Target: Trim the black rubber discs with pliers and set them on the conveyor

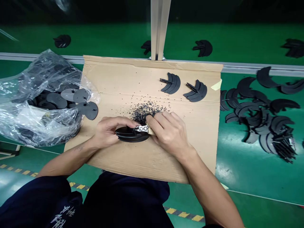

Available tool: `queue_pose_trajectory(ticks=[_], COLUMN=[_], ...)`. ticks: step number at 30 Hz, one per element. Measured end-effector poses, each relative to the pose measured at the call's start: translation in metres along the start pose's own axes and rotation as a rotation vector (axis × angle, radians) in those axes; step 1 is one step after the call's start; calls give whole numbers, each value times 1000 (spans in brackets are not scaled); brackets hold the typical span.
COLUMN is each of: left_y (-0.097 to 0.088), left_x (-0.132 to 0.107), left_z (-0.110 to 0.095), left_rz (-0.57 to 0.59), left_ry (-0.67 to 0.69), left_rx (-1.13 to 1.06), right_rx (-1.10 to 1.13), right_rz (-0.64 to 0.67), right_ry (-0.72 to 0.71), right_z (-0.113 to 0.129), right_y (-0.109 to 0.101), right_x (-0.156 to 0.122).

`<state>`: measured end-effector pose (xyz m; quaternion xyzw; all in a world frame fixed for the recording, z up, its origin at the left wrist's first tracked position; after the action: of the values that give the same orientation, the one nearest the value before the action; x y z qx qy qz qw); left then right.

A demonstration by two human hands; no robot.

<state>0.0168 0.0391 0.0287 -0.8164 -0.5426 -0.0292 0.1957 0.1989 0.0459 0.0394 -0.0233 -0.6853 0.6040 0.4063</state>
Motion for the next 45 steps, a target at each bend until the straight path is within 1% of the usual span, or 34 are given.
queue_pose_trajectory(ticks=[3,8,11,14,16,18,20,22,23,25,26,28,29,31,32,34,35,37,38,39,41,43,45], left_y=[0,0,-1,-7,-14,-16,-12,-6,-4,-4,-7,-19,-29,-55,-71,-106,-124,-160,-173,-184,-199,-209,-212], left_x=[-1,-4,-4,-2,1,5,8,11,12,16,18,26,32,53,67,101,118,148,159,167,175,178,182], left_z=[-1,1,1,-2,-6,-13,-20,-25,-27,-32,-36,-44,-45,-43,-39,-23,-11,15,26,36,54,69,80], left_rz=[-7,-38,-16,9,24,95,235,378,428,477,487,486,473,412,368,257,197,50,12,-15,-46,-66,-82], left_ry=[21,54,75,39,-13,-22,-3,-10,-27,-48,-51,-58,-61,-66,-68,-89,-135,-324,-368,-405,-468,-545,-613], left_rx=[16,51,120,231,293,333,408,565,655,780,799,782,775,805,851,997,1099,1282,1313,1333,1341,1335,1314], right_rx=[-5,-34,19,46,-11,-92,-152,-175,-179,-185,-186,-179,-170,-145,-130,-102,-93,-86,-85,-83,-69,-49,-31], right_rz=[-17,-9,-2,-4,-5,5,22,59,78,103,107,98,93,78,71,63,60,55,52,50,55,64,81], right_ry=[-7,-5,17,45,69,78,66,49,47,56,66,85,92,95,94,89,88,91,97,105,127,150,166], right_z=[3,6,5,-2,-7,-11,-11,-10,-10,-11,-13,-17,-19,-22,-23,-23,-23,-21,-21,-20,-20,-19,-18], right_y=[-1,0,3,3,0,-3,-6,-7,-8,-9,-9,-10,-9,-7,-6,-3,-2,1,2,2,5,7,9], right_x=[1,3,1,-2,-3,-3,-1,0,1,1,0,-2,-3,-5,-5,-6,-7,-7,-8,-9,-10,-12,-13])
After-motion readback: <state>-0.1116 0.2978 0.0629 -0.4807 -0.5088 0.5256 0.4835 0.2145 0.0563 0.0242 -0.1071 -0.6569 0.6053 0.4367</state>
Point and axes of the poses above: each hand's wrist, its own x-axis towards the middle knuckle, its own y-axis out of the palm, z = x × y, the point moved 5 cm from there along x, towards the middle knuckle, and after that the axes turned 7 degrees about -y, right-handed, at the moved point
